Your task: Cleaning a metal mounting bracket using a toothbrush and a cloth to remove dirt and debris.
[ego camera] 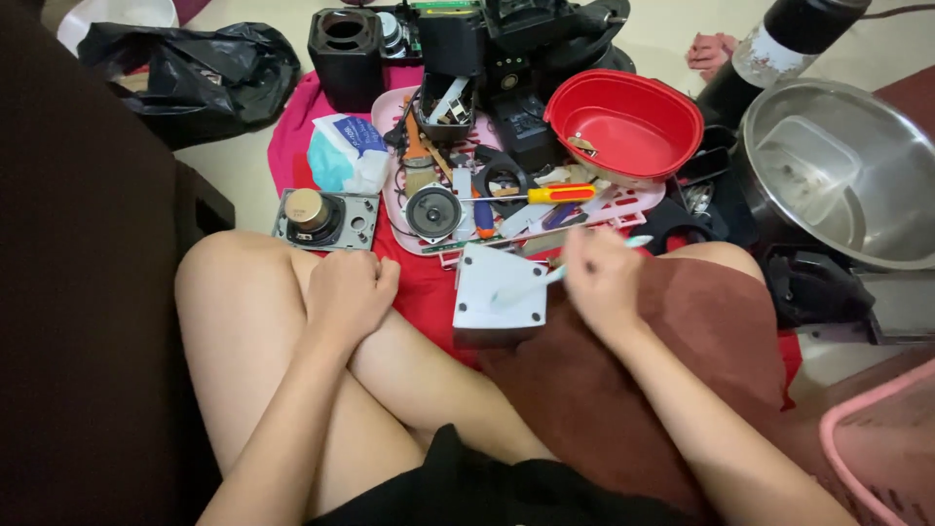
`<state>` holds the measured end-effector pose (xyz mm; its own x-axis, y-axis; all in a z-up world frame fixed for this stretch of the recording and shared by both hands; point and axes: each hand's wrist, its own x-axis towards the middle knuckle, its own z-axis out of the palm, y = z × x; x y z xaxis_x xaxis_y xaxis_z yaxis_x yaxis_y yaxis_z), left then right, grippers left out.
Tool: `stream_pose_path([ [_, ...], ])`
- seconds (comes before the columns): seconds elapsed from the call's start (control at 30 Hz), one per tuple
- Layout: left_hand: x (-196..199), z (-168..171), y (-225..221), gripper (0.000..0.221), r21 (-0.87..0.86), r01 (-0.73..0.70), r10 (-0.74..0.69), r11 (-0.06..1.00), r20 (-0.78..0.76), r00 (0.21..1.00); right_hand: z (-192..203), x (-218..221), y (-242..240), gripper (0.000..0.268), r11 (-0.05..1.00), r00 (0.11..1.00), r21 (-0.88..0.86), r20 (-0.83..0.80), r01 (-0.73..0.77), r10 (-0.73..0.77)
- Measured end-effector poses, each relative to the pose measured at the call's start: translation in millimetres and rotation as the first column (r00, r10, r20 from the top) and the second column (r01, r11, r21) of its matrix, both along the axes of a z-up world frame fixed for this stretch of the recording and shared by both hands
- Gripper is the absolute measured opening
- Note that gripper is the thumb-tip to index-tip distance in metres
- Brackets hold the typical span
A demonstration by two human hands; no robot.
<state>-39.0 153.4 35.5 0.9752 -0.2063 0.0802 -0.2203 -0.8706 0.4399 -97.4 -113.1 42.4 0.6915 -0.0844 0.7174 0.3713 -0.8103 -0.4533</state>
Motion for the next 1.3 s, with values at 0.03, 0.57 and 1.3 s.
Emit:
stream_pose_path([
  [0.03, -1, 1, 0, 0.041, 0.005, -0.002, 0.002, 1.0, -0.001, 1.0, 0, 0, -3, 0.041, 1.0, 1.0, 0.005, -0.001, -0.002, 0.002],
  [0.57, 8, -2, -5, 0.043, 0.087, -0.054, 0.059, 0.995, -0.06, 0.996, -2, 6, -7, 0.045, 0.996, 0.995, 0.008, 0.039, -0.094, 0.093],
  [1.3, 20, -27, -5, 0.023, 0.159, -0.115, 0.119, 0.981, -0.019, 0.993, -25, 12, -23, 0.048, 0.98, 0.981, 0.17, -0.181, 0.099, -0.067],
])
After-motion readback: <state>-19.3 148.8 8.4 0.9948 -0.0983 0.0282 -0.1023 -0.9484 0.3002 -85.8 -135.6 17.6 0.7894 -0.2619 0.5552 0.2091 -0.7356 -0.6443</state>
